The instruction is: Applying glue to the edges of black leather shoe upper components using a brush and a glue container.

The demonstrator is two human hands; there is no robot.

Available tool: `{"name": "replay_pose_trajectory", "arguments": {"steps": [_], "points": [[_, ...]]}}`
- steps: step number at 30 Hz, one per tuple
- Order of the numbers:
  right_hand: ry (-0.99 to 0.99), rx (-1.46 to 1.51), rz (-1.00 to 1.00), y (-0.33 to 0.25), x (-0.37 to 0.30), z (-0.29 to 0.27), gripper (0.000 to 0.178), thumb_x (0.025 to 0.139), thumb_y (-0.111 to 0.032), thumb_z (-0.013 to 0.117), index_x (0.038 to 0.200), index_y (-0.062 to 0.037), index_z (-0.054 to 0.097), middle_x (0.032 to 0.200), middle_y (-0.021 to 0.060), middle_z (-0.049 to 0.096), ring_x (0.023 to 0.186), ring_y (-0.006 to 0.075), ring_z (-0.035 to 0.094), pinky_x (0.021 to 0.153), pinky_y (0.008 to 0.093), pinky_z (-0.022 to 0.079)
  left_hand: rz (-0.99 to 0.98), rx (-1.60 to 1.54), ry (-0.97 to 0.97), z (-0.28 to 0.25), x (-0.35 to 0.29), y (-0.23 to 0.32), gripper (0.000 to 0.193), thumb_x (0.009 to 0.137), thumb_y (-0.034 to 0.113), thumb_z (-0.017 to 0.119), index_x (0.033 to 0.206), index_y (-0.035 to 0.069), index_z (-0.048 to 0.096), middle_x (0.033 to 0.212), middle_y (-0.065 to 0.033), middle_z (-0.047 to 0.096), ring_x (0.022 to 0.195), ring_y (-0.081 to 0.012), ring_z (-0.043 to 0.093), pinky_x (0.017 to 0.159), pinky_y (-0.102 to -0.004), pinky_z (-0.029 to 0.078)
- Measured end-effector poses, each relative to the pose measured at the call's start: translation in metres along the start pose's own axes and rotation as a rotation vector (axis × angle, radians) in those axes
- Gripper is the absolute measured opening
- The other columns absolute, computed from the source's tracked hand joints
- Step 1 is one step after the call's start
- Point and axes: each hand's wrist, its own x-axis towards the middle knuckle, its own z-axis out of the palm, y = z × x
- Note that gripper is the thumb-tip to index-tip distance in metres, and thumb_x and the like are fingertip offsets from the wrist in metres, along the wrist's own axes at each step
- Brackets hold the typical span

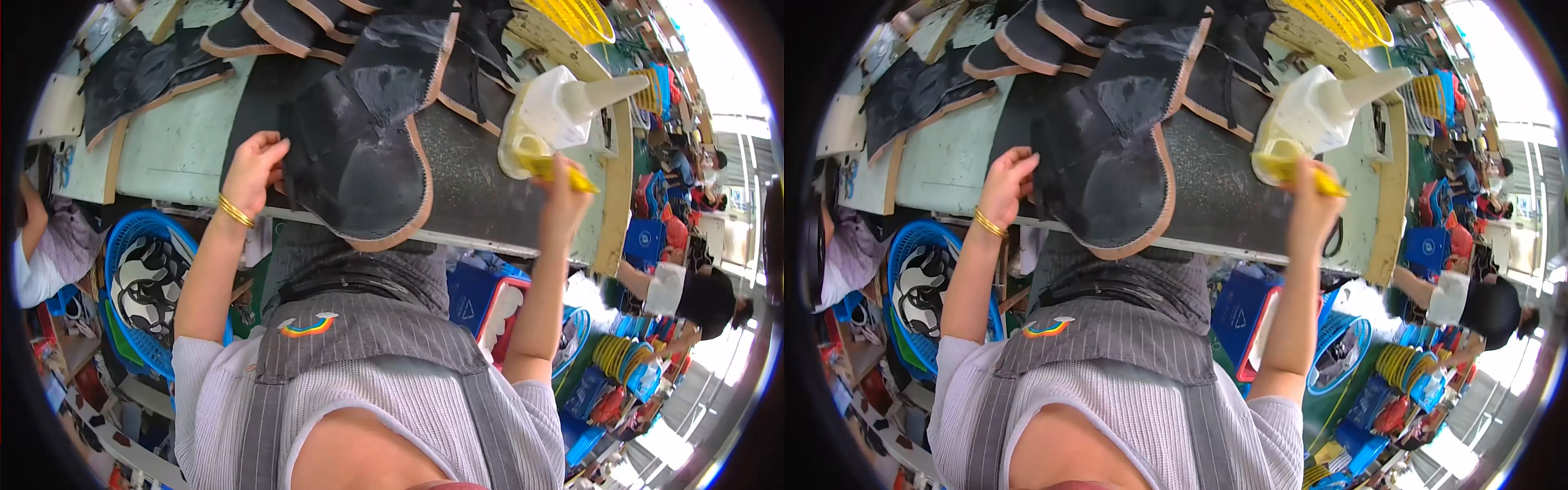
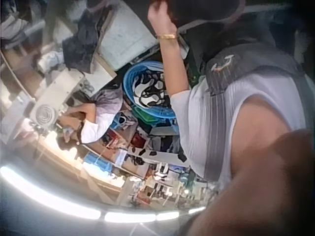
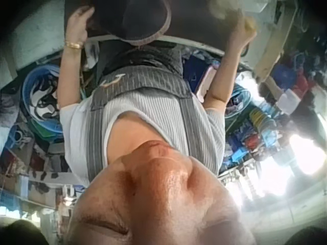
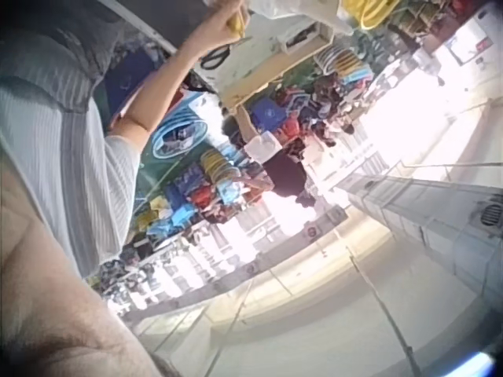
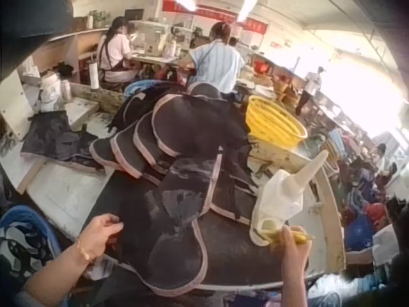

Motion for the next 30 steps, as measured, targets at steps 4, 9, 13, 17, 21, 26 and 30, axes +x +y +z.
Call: {"name": "replay_pose_trajectory", "arguments": {"steps": [4,9,13,17,21,26,30], "points": [[-0.04,0.013,0.067,0.028,0.029,-0.022,0.027,0.083,-0.022,0.063,0.084,0.0044,0.062,0.073,0.0072,0.062,0.065,0.0121,0.06,0.051,0.023,0.047,0.216,0.282,0.036,0.001,-0.013,-0.018,0.042,0.08,0.008,0.062,0.117,0.001,0.044,0.078,-0.0036,0.057,0.062,-0.0096,0.053,0.055,-0.023,0.044],[-0.4,0.299,0.154,-0.048,-0.005,0.078,0.024,0.084,-0.019,0.06,0.093,0.003,0.061,0.088,0.0108,0.063,0.074,0.0164,0.063,0.055,0.0236,0.051,0.385,0.474,0.098,0.01,-0.029,-0.033,0.03,0.078,0.004,0.061,0.108,0.005,0.056,0.069,-0.0023,0.055,0.054,-0.0076,0.053,0.05,-0.023,0.045],[-0.858,0.251,0.086,-0.058,-0.015,0.183,0.024,0.086,-0.016,0.058,0.102,0.0009,0.06,0.088,0.009,0.061,0.073,0.0146,0.061,0.058,0.0238,0.053,0.428,0.533,0.128,0.009,-0.036,-0.046,0.027,0.08,0.005,0.06,0.107,0.0,0.058,0.073,-0.0028,0.055,0.056,-0.0063,0.055,0.047,-0.0221,0.046],[-0.898,0.055,-0.117,-0.042,-0.027,0.22,0.017,0.087,-0.014,0.055,0.093,0.0003,0.06,0.078,0.0089,0.061,0.065,0.0151,0.062,0.056,0.0243,0.052,0.223,0.226,-0.03,0.008,-0.046,-0.048,0.034,0.081,0.002,0.059,0.114,0.0,0.053,0.097,-0.0105,0.053,0.062,-0.0108,0.059,0.054,-0.0224,0.051],[-0.866,-0.062,-0.044,-0.051,-0.008,0.229,0.015,0.088,-0.014,0.053,0.091,-0.0003,0.06,0.083,0.0129,0.062,0.066,0.0176,0.064,0.055,0.0256,0.052,0.26,0.07,0.05,0.009,-0.051,-0.054,0.038,0.079,0.0,0.061,0.114,-0.002,0.047,0.095,-0.0113,0.051,0.067,-0.0116,0.059,0.057,-0.0229,0.052],[-1.188,0.111,0.185,-0.064,-0.043,0.237,0.019,0.087,-0.014,0.057,0.094,0.0038,0.058,0.088,0.008,0.059,0.081,0.0135,0.059,0.065,0.0257,0.055,0.26,0.017,0.192,0.01,-0.05,-0.058,0.03,0.076,0.001,0.063,0.095,0.0,0.04,0.082,-0.0113,0.055,0.062,-0.0164,0.063,0.052,-0.0261,0.051],[-1.171,0.082,0.081,-0.064,-0.039,0.241,0.02,0.087,-0.014,0.056,0.095,0.0036,0.059,0.089,0.0085,0.059,0.08,0.0132,0.059,0.065,0.0251,0.054,0.242,0.057,0.207,0.013,-0.054,-0.052,0.03,0.075,0.001,0.064,0.09,0.001,0.039,0.076,-0.0106,0.055,0.061,-0.0179,0.063,0.052,-0.0272,0.052]]}}
